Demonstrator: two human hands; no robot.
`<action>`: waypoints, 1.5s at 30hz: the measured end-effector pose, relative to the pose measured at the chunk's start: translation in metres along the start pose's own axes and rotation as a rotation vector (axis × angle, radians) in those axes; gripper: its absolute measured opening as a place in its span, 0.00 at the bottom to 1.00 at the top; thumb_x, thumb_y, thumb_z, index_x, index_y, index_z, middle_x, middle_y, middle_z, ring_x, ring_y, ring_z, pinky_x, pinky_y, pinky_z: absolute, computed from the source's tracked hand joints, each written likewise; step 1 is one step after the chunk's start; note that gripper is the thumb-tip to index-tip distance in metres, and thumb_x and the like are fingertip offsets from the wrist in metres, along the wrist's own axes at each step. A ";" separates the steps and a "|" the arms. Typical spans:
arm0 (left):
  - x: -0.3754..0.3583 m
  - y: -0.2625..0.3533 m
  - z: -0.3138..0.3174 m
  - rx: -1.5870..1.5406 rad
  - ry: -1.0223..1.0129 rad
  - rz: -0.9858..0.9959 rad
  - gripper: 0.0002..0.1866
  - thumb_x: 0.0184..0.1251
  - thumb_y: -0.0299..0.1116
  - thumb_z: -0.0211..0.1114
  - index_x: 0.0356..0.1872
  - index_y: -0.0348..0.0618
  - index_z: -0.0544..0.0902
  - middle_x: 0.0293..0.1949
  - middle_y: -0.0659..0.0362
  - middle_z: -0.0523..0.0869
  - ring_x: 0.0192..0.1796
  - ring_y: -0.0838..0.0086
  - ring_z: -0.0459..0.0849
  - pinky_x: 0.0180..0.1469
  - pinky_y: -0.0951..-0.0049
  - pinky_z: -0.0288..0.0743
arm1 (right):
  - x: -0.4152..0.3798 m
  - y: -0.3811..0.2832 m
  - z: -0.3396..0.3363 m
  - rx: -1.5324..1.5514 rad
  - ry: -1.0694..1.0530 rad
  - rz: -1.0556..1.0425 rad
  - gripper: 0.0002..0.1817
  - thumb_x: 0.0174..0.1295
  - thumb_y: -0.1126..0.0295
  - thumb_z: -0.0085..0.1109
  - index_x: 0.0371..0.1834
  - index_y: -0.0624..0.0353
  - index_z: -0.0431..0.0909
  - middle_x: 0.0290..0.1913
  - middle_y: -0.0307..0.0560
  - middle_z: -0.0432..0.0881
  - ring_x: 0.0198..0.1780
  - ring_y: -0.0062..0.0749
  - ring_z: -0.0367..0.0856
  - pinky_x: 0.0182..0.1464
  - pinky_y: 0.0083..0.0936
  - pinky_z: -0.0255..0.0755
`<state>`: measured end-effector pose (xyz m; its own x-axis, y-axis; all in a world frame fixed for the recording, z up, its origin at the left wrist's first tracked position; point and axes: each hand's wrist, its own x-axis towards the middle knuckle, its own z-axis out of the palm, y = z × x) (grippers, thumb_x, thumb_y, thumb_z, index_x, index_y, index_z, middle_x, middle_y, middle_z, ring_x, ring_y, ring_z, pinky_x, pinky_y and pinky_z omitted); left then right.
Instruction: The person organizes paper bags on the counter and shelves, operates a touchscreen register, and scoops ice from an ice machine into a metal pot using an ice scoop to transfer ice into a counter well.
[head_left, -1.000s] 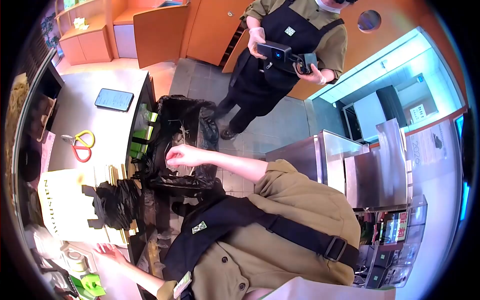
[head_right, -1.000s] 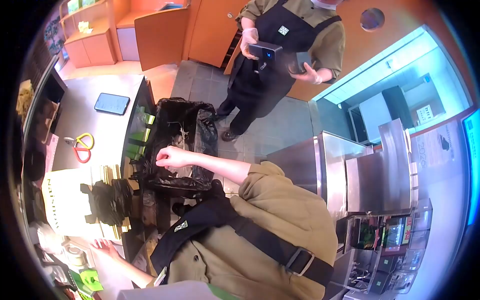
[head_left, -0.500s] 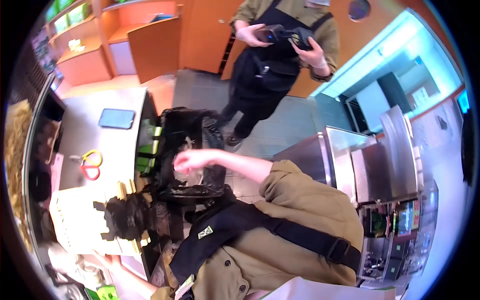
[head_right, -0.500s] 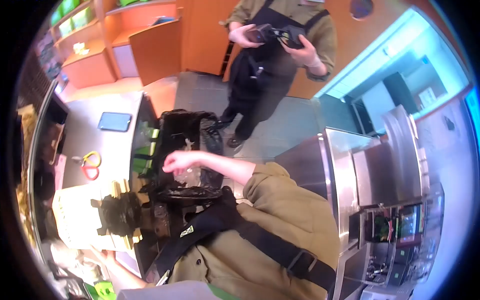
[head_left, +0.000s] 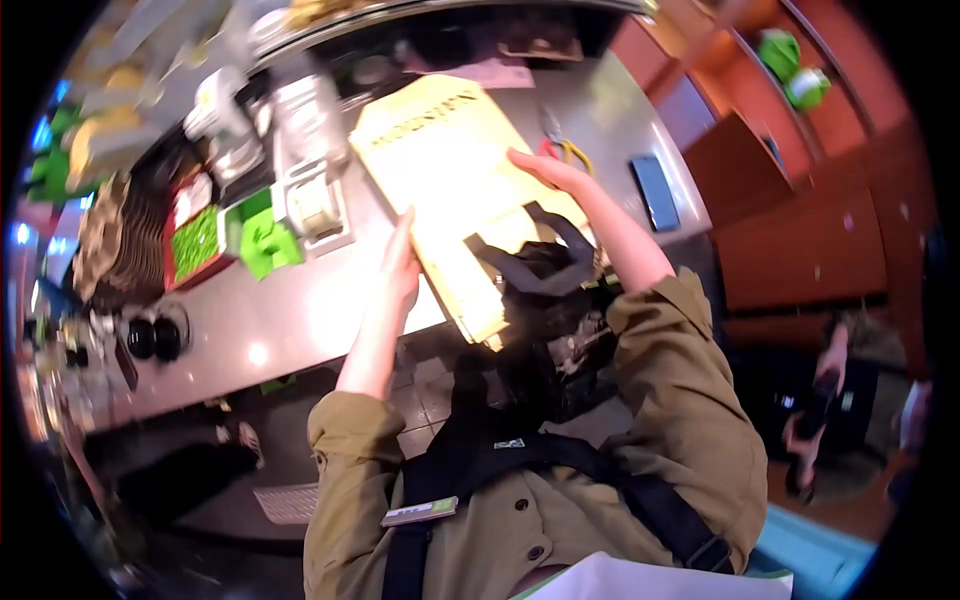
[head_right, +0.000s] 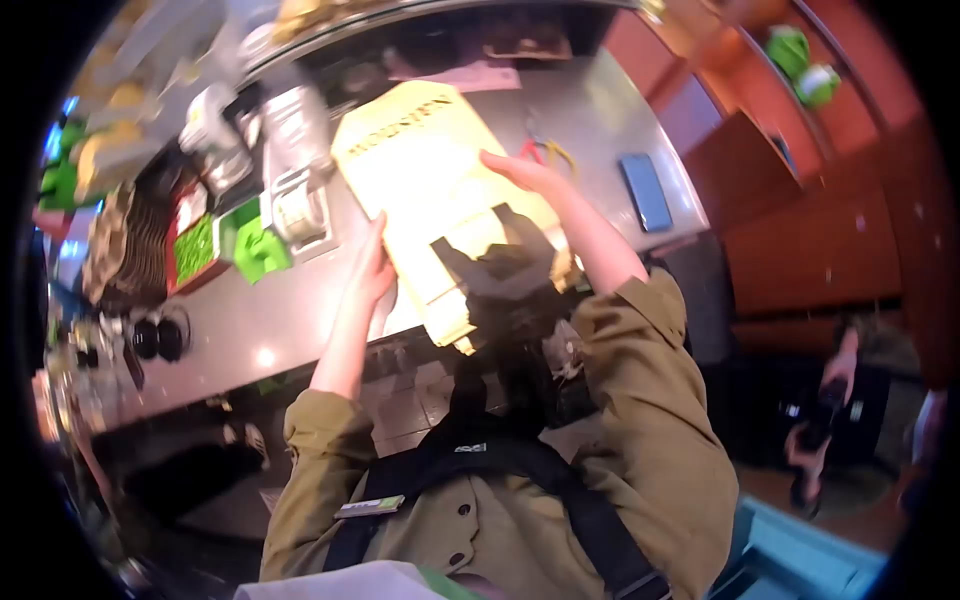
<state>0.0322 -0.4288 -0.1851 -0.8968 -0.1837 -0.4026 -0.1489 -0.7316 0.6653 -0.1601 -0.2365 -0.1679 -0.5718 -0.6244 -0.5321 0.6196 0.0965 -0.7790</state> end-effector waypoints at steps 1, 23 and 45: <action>0.004 0.000 0.001 -0.068 -0.035 -0.011 0.27 0.58 0.46 0.53 0.51 0.34 0.66 0.49 0.54 0.72 0.51 0.68 0.70 0.54 0.69 0.62 | 0.006 -0.001 -0.004 -0.025 -0.066 0.020 0.28 0.59 0.52 0.44 0.53 0.64 0.63 0.51 0.44 0.69 0.48 0.22 0.68 0.51 0.14 0.60; -0.301 -0.123 -0.019 0.115 0.135 0.528 0.36 0.40 0.35 0.70 0.51 0.36 0.61 0.46 0.56 0.70 0.50 0.76 0.68 0.52 0.76 0.61 | -0.249 0.167 0.023 -0.019 -0.167 -0.312 0.34 0.47 0.55 0.57 0.56 0.60 0.59 0.53 0.47 0.67 0.53 0.39 0.66 0.53 0.34 0.62; -0.512 -0.016 -0.368 0.537 0.744 0.273 0.38 0.44 0.43 0.66 0.49 0.30 0.56 0.46 0.41 0.69 0.48 0.56 0.72 0.48 0.66 0.66 | -0.131 0.373 0.519 0.158 -0.265 0.613 0.24 0.55 0.54 0.47 0.51 0.56 0.67 0.46 0.45 0.74 0.45 0.31 0.74 0.49 0.29 0.67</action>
<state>0.6468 -0.5642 -0.2209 -0.4614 -0.8088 -0.3645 -0.3111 -0.2372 0.9203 0.4257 -0.5210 -0.2166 0.0459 -0.6639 -0.7464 0.8718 0.3915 -0.2946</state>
